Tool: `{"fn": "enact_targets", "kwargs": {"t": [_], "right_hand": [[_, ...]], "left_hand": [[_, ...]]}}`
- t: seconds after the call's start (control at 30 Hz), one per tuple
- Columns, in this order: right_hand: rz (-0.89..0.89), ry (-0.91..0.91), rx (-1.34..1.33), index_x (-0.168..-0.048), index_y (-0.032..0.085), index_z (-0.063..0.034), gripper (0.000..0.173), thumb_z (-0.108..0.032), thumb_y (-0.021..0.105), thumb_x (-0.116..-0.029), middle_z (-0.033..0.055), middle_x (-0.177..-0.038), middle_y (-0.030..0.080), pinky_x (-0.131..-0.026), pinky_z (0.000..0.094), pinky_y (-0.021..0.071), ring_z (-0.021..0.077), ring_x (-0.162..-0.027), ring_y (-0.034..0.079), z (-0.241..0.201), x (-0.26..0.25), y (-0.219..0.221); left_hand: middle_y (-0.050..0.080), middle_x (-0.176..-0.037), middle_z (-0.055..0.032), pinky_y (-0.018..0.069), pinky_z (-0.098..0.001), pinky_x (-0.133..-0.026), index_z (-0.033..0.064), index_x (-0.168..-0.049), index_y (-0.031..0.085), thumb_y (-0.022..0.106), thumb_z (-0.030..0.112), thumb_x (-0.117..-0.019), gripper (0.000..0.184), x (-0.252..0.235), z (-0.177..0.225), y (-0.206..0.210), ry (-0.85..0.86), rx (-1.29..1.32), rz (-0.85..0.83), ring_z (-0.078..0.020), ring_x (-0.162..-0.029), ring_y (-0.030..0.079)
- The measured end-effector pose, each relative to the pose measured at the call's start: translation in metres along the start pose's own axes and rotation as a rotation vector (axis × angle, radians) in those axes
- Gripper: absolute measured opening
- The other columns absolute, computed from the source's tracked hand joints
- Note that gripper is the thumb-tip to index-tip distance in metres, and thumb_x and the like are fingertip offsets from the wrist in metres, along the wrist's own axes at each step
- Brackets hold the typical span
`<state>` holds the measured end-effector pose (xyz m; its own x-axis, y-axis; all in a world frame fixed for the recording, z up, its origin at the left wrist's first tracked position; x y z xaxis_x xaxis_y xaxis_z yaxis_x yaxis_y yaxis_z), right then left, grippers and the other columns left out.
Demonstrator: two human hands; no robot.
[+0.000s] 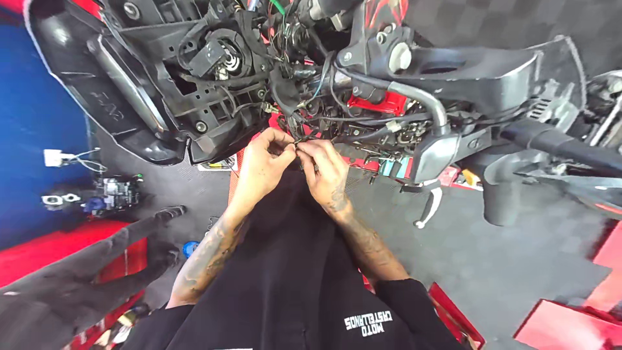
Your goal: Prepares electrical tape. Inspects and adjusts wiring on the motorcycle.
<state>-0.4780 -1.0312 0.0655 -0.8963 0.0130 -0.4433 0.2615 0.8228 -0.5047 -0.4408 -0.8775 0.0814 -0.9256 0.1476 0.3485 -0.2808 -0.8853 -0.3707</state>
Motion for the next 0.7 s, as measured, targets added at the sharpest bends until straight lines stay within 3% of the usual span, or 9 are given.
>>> {"fn": "enact_targets", "kwargs": {"t": [0.07, 0.17, 0.33, 0.5, 0.7], "right_hand": [[0.018, 0.122, -0.103, -0.105, 0.074, 0.0015, 0.014, -0.008, 0.072, -0.0950, 0.0122, -0.099, 0.074, -0.076, 0.0304, 0.0620, 0.0158, -0.086, 0.072, 0.006, 0.004, 0.001], [0.052, 0.424, -0.376, -0.104, 0.070, 0.0016, 0.015, -0.008, 0.074, -0.0938, 0.0081, -0.089, 0.074, -0.062, 0.0300, 0.0635, 0.0133, -0.071, 0.071, 0.013, 0.015, 0.006], [0.022, 0.869, -0.880, -0.108, 0.069, 0.0002, 0.014, -0.011, 0.068, -0.0988, 0.0083, -0.087, 0.072, -0.060, 0.0309, 0.0611, 0.0148, -0.067, 0.069, 0.026, 0.021, 0.023], [0.046, 0.933, -0.979, -0.107, 0.069, 0.0006, 0.012, -0.007, 0.068, -0.0974, 0.0080, -0.088, 0.071, -0.060, 0.0285, 0.0596, 0.0127, -0.067, 0.067, 0.031, 0.018, 0.027], [-0.043, 0.839, -0.853, -0.104, 0.071, 0.0024, 0.012, -0.006, 0.070, -0.0960, 0.0070, -0.083, 0.072, -0.062, 0.0290, 0.0605, 0.0125, -0.066, 0.068, 0.036, 0.012, 0.019]], "left_hand": [[0.072, -0.095, 0.0015, 0.0605, -0.0262, -0.069, 0.0134, -0.117, 0.068, 0.067, 0.015, -0.0960, 0.021, -0.002, 0.002, 0.003, 0.014, -0.032, 0.007, -0.0065, -0.078, 0.070], [0.073, -0.093, 0.0039, 0.0595, -0.0246, -0.069, 0.0152, -0.110, 0.073, 0.068, 0.018, -0.0958, 0.015, -0.002, 0.001, 0.004, 0.027, -0.085, 0.043, -0.0042, -0.078, 0.069], [0.072, -0.102, 0.0010, 0.0609, -0.0264, -0.074, 0.0132, -0.108, 0.073, 0.068, 0.018, -0.0968, 0.013, -0.001, 0.000, 0.006, -0.001, -0.084, 0.030, -0.0064, -0.085, 0.070], [0.068, -0.109, -0.0034, 0.0604, -0.0270, -0.074, 0.0102, -0.105, 0.073, 0.068, 0.016, -0.0963, 0.012, -0.002, -0.001, 0.006, -0.010, -0.037, 0.023, -0.0089, -0.088, 0.069], [0.071, -0.095, -0.0031, 0.0597, -0.0307, -0.071, 0.0073, -0.111, 0.070, 0.064, 0.015, -0.1007, 0.015, -0.009, -0.012, 0.010, -0.136, 0.127, -0.068, -0.0120, -0.077, 0.068]]}}
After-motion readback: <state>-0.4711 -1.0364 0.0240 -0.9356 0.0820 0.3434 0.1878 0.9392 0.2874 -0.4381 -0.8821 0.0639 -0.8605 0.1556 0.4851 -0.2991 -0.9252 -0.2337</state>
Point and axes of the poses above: each hand's wrist, its own x-axis away from the middle knuckle, its own y-axis out of the palm, z = x × y, the point moved 5 cm from there along -x, towards the middle knuckle
